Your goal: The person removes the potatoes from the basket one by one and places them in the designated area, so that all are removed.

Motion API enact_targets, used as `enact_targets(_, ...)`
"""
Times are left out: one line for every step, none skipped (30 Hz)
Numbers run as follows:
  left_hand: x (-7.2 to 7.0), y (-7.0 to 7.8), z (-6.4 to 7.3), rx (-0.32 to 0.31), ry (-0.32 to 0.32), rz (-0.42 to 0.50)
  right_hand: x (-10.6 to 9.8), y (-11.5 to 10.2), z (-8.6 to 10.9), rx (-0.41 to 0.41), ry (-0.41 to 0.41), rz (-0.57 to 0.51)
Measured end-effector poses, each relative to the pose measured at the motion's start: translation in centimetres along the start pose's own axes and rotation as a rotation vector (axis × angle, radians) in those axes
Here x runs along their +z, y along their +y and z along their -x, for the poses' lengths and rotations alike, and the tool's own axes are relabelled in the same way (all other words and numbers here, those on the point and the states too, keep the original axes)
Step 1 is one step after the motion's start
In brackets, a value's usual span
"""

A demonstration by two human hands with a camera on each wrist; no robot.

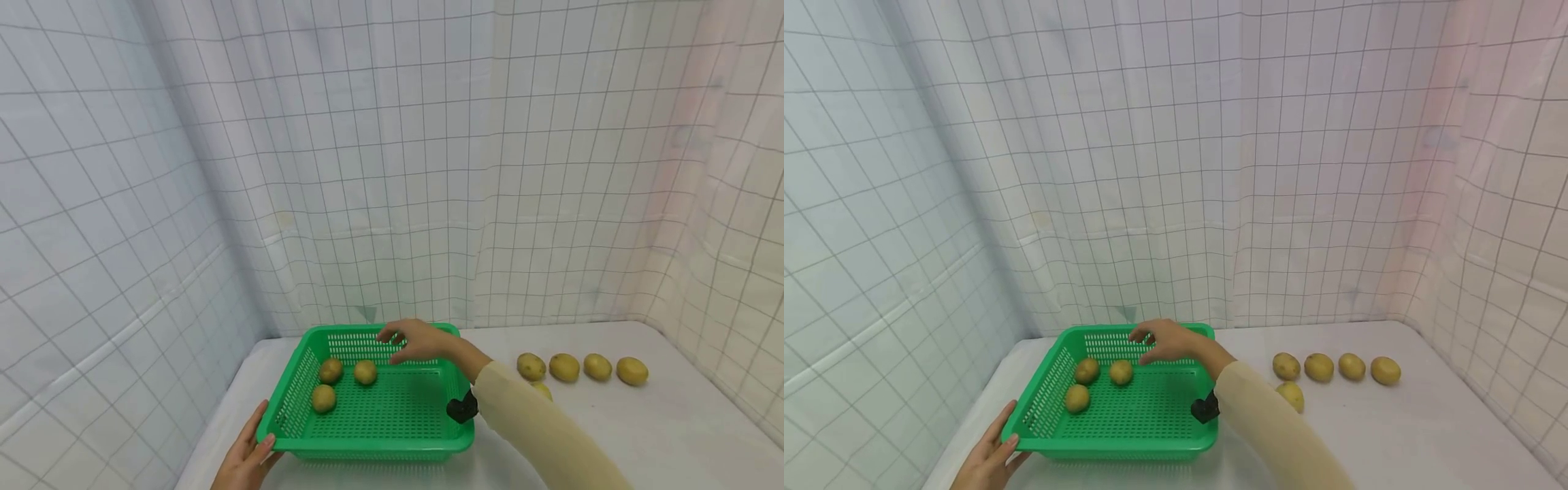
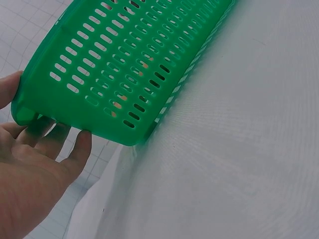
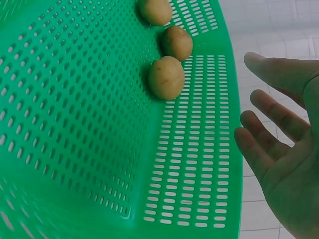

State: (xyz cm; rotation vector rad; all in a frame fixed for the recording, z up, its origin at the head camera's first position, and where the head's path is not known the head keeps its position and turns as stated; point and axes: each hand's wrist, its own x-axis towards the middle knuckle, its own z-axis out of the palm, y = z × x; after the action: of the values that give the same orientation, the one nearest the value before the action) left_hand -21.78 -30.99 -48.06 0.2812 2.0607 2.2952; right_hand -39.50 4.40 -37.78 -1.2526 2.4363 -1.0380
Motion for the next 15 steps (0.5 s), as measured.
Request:
enact_targets(0.0,-0.1,0.0,-0.003,0.003,0.002,0.1,0.0,-0.1,0.001,-0.003,-0.004)
enact_targets(0.0,-0.1,0.0,-0.003,0.005,0.001,0.2,0.0,-0.3,0.006,-0.006,-0.003)
enact_targets(0.0,-0.1,0.0,0.0,0.005,0.001,0.3,0.0,-0.4,0.011,-0.008,0.0)
enact_targets(0.0,-0.1,0.1,0.002,0.005,0.0,0.3,0.1,-0.5,0.012,-0.006,0.001)
enact_targets(0.0,-0.1,0.1,0.008,0.0,0.001,0.4,0.1,-0.7,0.012,-0.005,-0.002)
enact_targets(0.0,-0.2,0.1,0.014,-0.005,0.002,0.5,0.2,-0.8,0.011,-0.006,-0.008)
enact_targets(0.0,-0.1,0.1,0.016,-0.007,0.002,0.6,0.2,-1.0,0.015,-0.009,-0.011)
enact_targets(0.0,-0.1,0.1,0.024,-0.015,0.001,0.7,0.2,-1.2,0.016,-0.01,-0.014)
enact_targets(0.0,-0.1,0.1,0.02,-0.013,0.002,0.8,0.3,-1.3,0.015,-0.008,-0.019)
enact_targets(0.0,0.0,0.1,0.017,-0.011,0.001,0.9,0.4,-1.5,0.017,-0.008,-0.025)
enact_targets(0.0,0.0,0.1,0.014,-0.009,-0.002,1.0,0.4,-1.7,0.017,-0.008,-0.03)
enact_targets(0.0,0.0,0.1,0.013,-0.008,-0.005,1.2,0.5,-1.8,0.018,-0.007,-0.031)
enact_targets(0.0,0.0,0.1,0.007,-0.002,-0.007,1.4,0.5,-2.0,0.016,-0.006,-0.035)
enact_targets(0.0,0.1,0.2,0.002,0.001,-0.007,1.6,0.6,-2.3,0.015,-0.006,-0.04)
enact_targets(0.0,0.1,0.2,-0.005,0.006,-0.006,1.9,0.8,-2.5,0.014,-0.01,-0.044)
